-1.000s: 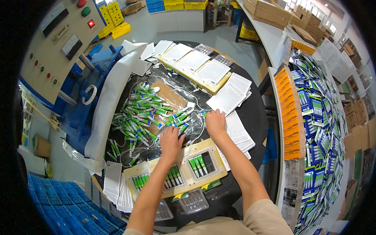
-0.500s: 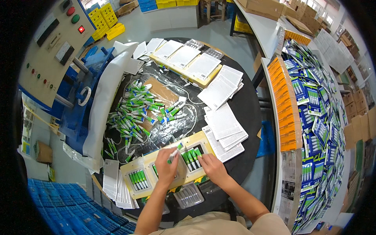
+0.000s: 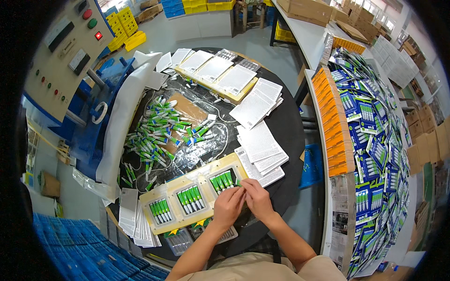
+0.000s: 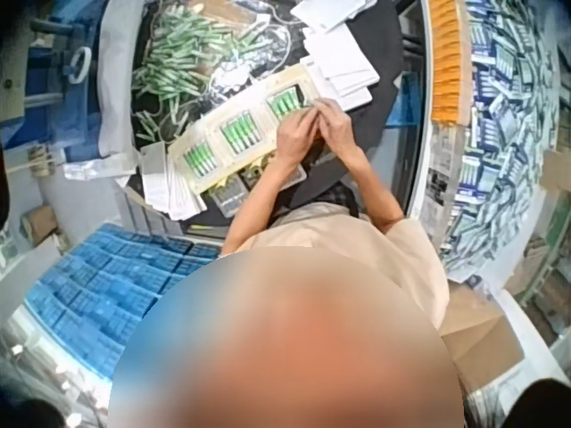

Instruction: The person places green cylindrical batteries into a yellow plastic tray with multiple slots, then closes the tray with a clear plastic cover. The person repeats this process multiple times, moving completed trays aside and retrieving new trays from a stack.

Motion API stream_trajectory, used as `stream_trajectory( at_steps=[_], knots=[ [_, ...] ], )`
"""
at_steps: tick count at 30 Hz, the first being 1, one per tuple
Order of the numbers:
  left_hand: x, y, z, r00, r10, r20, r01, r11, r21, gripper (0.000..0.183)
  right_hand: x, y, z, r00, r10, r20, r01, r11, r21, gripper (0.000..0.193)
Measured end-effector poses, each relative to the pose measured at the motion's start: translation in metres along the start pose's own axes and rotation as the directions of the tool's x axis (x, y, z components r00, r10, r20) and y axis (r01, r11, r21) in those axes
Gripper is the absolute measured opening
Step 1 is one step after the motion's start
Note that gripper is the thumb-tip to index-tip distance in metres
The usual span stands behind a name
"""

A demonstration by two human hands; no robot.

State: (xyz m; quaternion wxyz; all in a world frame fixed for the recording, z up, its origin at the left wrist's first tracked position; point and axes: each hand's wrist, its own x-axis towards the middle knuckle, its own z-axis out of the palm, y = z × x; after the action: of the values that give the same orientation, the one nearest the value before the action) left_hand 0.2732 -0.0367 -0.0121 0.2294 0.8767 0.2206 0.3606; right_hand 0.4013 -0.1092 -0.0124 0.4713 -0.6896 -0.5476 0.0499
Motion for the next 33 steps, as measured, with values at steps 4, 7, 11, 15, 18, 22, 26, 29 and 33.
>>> stream_trajectory(
  at_steps=[4, 7, 11, 15, 18, 22, 26, 29, 33],
  knots=[
    [-0.011, -0.018, -0.020, 0.988, -0.021, 0.154, 0.000, 0.991, 0.131, 0.049, 0.001, 0.007, 0.007, 0.982, 0.172, -0.079, -0.162, 0.979, 0.126, 0.022],
    [-0.018, -0.040, -0.030, 0.869, -0.155, 0.469, -0.014, 0.941, 0.338, 0.068, 0.004, 0.012, 0.013, 0.996, 0.072, -0.046, -0.071, 0.997, 0.037, 0.022],
    [-0.030, -0.052, -0.031, 0.835, -0.152, 0.529, -0.053, 0.935, 0.351, 0.071, 0.006, 0.017, 0.027, 0.997, -0.073, -0.029, 0.068, 0.987, -0.142, 0.024],
    [-0.033, -0.054, -0.029, 0.838, -0.154, 0.524, -0.041, 0.939, 0.342, 0.071, 0.005, 0.016, 0.041, 0.993, -0.107, 0.053, 0.118, 0.951, -0.285, 0.028],
    [-0.032, -0.055, -0.030, 0.836, -0.156, 0.526, -0.035, 0.941, 0.335, 0.072, 0.003, 0.011, 0.043, 0.989, -0.023, 0.149, 0.080, 0.919, -0.386, 0.035],
    [-0.032, -0.053, -0.035, 0.852, -0.187, 0.489, 0.046, 0.957, 0.287, 0.075, 0.000, 0.004, 0.036, 0.979, 0.002, 0.204, 0.075, 0.925, -0.372, 0.044],
    [-0.037, -0.051, -0.037, 0.846, -0.224, 0.484, 0.047, 0.935, 0.350, 0.079, -0.002, 0.004, 0.031, 0.933, -0.040, 0.359, 0.168, 0.928, -0.333, 0.049],
    [-0.039, -0.051, -0.036, 0.842, -0.217, 0.493, 0.018, 0.926, 0.376, 0.082, -0.004, 0.008, 0.032, 0.903, -0.038, 0.429, 0.217, 0.900, -0.378, 0.049],
    [-0.041, -0.051, -0.035, 0.835, -0.243, 0.494, 0.012, 0.905, 0.425, 0.083, -0.007, 0.012, 0.035, 0.903, -0.030, 0.429, 0.211, 0.899, -0.382, 0.049]
  ],
)
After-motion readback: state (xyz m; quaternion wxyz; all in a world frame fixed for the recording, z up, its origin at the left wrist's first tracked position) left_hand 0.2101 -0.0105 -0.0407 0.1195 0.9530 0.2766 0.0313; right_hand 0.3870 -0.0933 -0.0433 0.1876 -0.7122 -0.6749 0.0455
